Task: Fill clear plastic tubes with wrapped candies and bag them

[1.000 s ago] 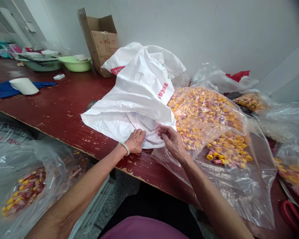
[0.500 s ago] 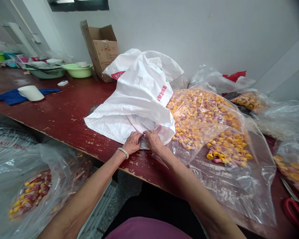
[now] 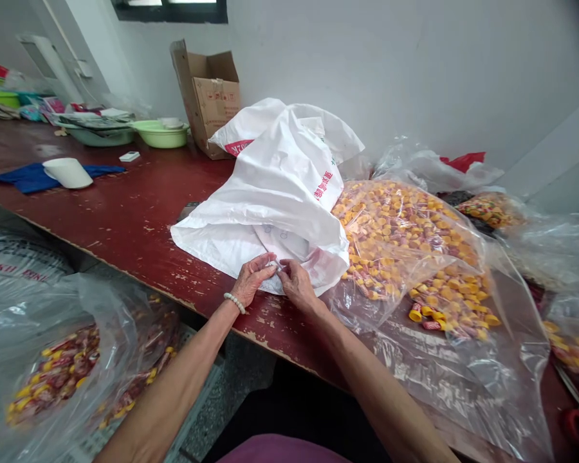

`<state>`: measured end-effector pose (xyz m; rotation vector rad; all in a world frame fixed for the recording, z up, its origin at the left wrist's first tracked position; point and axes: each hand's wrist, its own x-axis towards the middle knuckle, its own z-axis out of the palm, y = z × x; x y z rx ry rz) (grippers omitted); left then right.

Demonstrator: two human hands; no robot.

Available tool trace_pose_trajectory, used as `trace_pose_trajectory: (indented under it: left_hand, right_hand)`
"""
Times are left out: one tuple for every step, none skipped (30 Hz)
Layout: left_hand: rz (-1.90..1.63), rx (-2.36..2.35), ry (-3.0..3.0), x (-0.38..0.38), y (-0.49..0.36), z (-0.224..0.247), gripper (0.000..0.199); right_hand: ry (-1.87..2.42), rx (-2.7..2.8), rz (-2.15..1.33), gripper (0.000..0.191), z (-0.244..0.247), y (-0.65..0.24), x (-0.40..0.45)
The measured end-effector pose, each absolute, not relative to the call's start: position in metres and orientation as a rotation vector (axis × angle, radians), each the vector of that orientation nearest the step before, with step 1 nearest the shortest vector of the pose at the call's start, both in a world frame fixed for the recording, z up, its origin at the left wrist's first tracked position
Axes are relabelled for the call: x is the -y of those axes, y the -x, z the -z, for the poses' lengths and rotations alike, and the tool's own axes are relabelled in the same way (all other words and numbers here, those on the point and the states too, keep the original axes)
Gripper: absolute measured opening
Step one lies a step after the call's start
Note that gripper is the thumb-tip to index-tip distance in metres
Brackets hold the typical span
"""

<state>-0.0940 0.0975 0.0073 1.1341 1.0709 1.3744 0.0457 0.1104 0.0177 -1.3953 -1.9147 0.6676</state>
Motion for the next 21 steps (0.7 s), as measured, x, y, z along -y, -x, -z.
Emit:
trace_pose_trajectory:
  left_hand:
    - [-1.399, -1.010, -1.003, -0.097, 0.093, -0.008, 0.059]
    - [-1.415, -0.952, -0.891, -0.096, 0.093, -0.010, 0.062]
    - [-1.413, -0.902, -0.821, -0.095, 0.093, -0.011, 0.062]
    - [-1.398, -0.863, -0.801, -0.094, 0.093, -0.013, 0.057]
    - [-1.376, -0.829, -0.796, -0.093, 0.093, -0.014, 0.051]
    - [-1.358, -0.801, -0.785, -0.093, 0.094, -0.016, 0.046]
    - [-1.352, -0.782, -0.763, -0.092, 0.095, -0.017, 0.043]
    - [-1.358, -0.774, -0.727, -0.092, 0.095, -0.019, 0.043]
    - [-1.375, -0.772, -0.686, -0.092, 0.096, -0.019, 0.043]
    - [-1.395, -0.774, -0.646, -0.092, 0.097, -0.020, 0.043]
    - [-1.410, -0.771, -0.618, -0.092, 0.098, -0.020, 0.042]
    - [-1.417, -0.764, -0.601, -0.092, 0.098, -0.020, 0.041]
    - [-1.418, -0.756, -0.590, -0.093, 0.099, -0.020, 0.040]
    - [-1.417, -0.749, -0.582, -0.093, 0.100, -0.020, 0.041]
    - [-1.411, -0.738, -0.578, -0.093, 0.102, -0.020, 0.043]
    - [-1.399, -0.720, -0.577, -0.093, 0.103, -0.020, 0.045]
    - [-1.385, -0.697, -0.573, -0.093, 0.105, -0.020, 0.048]
    - [-1.371, -0.676, -0.567, -0.094, 0.106, -0.020, 0.051]
    - [-1.361, -0.658, -0.558, -0.094, 0.108, -0.020, 0.053]
    - [-1.355, -0.651, -0.547, -0.094, 0.109, -0.020, 0.055]
    - [-1.354, -0.652, -0.538, -0.094, 0.109, -0.020, 0.056]
  right_hand:
    - [1.388, 1.873, -0.677, 0.028, -0.015, -0.043, -0.110]
    - [1.374, 1.829, -0.691, 0.028, -0.012, -0.040, -0.109]
    - [1.341, 1.785, -0.718, 0.028, -0.010, -0.038, -0.108]
    - [1.290, 1.747, -0.756, 0.028, -0.010, -0.035, -0.107]
    - [1.231, 1.724, -0.790, 0.027, -0.010, -0.034, -0.106]
    - [1.177, 1.725, -0.804, 0.025, -0.013, -0.033, -0.107]
    - [1.131, 1.760, -0.792, 0.023, -0.017, -0.033, -0.108]
    - [1.104, 1.833, -0.747, 0.022, -0.022, -0.033, -0.112]
    - [1.118, 1.946, -0.662, 0.023, -0.028, -0.034, -0.118]
    - [1.162, 2.069, -0.558, 0.024, -0.035, -0.035, -0.126]
    - [1.221, 2.177, -0.456, 0.027, -0.041, -0.036, -0.136]
    - [1.287, 2.261, -0.370, 0.030, -0.047, -0.037, -0.148]
    - [1.352, 2.319, -0.301, 0.033, -0.051, -0.037, -0.162]
    - [1.402, 2.357, -0.252, 0.037, -0.053, -0.037, -0.176]
    - [1.423, 2.386, -0.223, 0.041, -0.054, -0.036, -0.189]
    - [1.422, 2.417, -0.207, 0.043, -0.054, -0.034, -0.202]
    - [1.422, 2.457, -0.186, 0.044, -0.052, -0.032, -0.212]
    - [1.428, 2.494, -0.163, 0.042, -0.050, -0.029, -0.221]
    - [1.440, 2.524, -0.141, 0.040, -0.048, -0.026, -0.228]
    - [1.460, 2.545, -0.119, 0.037, -0.047, -0.023, -0.233]
    - [1.481, 2.557, -0.097, 0.035, -0.046, -0.020, -0.236]
